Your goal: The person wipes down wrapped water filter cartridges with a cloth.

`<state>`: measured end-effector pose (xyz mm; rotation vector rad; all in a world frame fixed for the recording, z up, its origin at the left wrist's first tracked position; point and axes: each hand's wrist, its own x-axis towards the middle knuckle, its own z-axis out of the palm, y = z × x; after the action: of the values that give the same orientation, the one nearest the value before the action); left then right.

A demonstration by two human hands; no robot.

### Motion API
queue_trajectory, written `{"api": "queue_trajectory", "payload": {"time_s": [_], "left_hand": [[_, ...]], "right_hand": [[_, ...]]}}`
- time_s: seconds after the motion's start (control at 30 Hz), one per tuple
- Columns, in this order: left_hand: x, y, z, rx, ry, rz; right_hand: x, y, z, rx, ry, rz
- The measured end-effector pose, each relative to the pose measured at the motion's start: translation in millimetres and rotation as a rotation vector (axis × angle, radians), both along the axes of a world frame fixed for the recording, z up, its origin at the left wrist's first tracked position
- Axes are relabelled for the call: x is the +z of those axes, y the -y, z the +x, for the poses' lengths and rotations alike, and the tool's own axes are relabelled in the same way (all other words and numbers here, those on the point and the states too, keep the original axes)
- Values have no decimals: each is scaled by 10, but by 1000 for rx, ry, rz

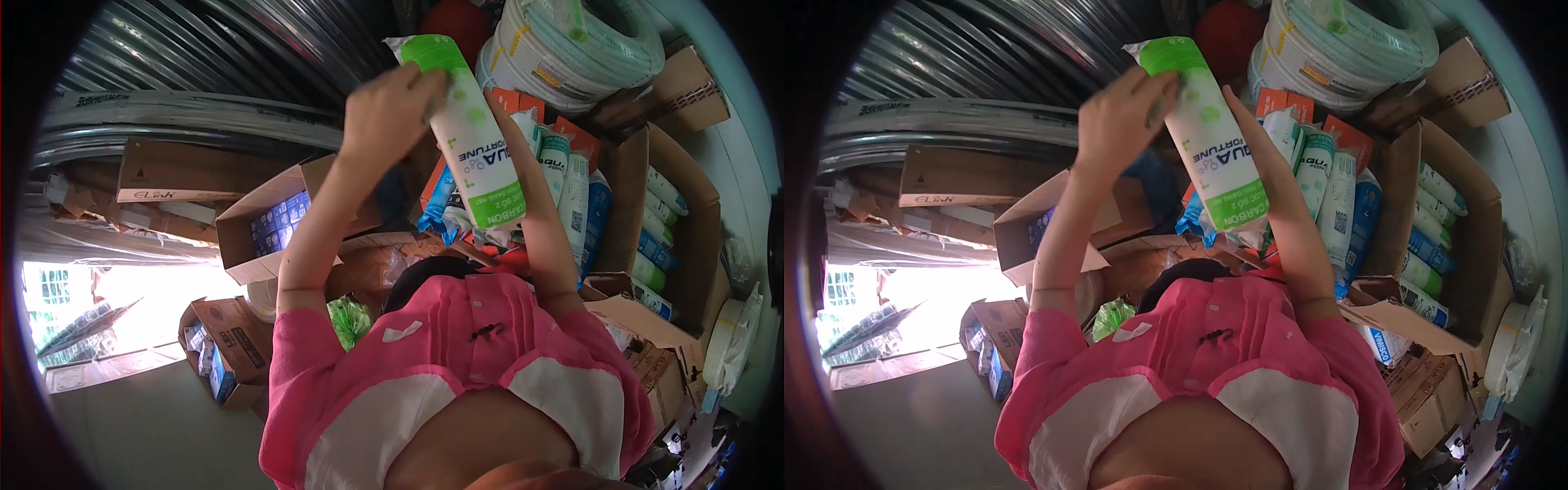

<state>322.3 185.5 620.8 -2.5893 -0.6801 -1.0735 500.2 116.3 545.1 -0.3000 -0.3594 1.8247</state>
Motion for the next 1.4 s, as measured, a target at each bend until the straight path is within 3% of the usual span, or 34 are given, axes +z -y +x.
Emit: {"api": "queue_trajectory", "payload": {"time_s": [0.03,0.1,0.17,0.2,0.3,0.37,0.47,0.53,0.63,0.7,0.73,0.83,0.93,1.03,1.1,1.13,1.23,1.3,1.37,1.4], "left_hand": [[26,194,28,-58,-35,-33],[-188,425,100,-378,-54,9],[-273,661,124,-486,-186,68],[-256,642,119,-485,-207,87],[-193,214,107,-275,-17,99],[-85,3,109,10,137,16],[5,-118,110,-7,378,-200],[-42,-116,43,11,493,-534],[-379,-191,-148,-141,804,-1024],[-512,-110,-362,-58,928,-1400],[-856,-188,-590,-93,797,-1318],[-1010,27,-819,154,599,-1385],[-1396,200,-1109,252,893,-1467],[-1606,419,-1338,336,985,-1438],[-1699,548,-1407,367,1189,-1518],[-1759,599,-1440,378,1338,-1586],[-2033,715,-1558,405,1263,-1539],[-2151,750,-1561,416,1357,-1564],[-1947,791,-1438,358,1581,-1655],[-1740,828,-1225,378,1552,-1611]], "right_hand": [[1,-17,3,-47,-17,-68],[84,32,-7,-87,96,-116],[116,62,-1,-152,260,-89],[-55,14,114,-52,221,-21],[-66,88,128,-65,300,-131],[76,177,67,-98,354,-133],[325,447,50,-87,292,-266],[650,855,-104,-441,580,-167],[365,848,264,-730,802,152],[498,770,768,-601,944,-41],[466,626,1153,-550,1150,-32],[352,381,1697,-857,1716,277],[-45,-40,2370,-616,2206,341],[-386,-385,2637,-347,2355,225],[-911,-740,2959,-364,2354,478],[-1049,-868,2941,-280,2463,395],[-1141,-1114,2789,83,2407,258],[-1665,-1370,2920,95,2398,373],[-2180,-1546,3031,31,2350,513],[-2046,-1529,2913,171,2374,398]]}}
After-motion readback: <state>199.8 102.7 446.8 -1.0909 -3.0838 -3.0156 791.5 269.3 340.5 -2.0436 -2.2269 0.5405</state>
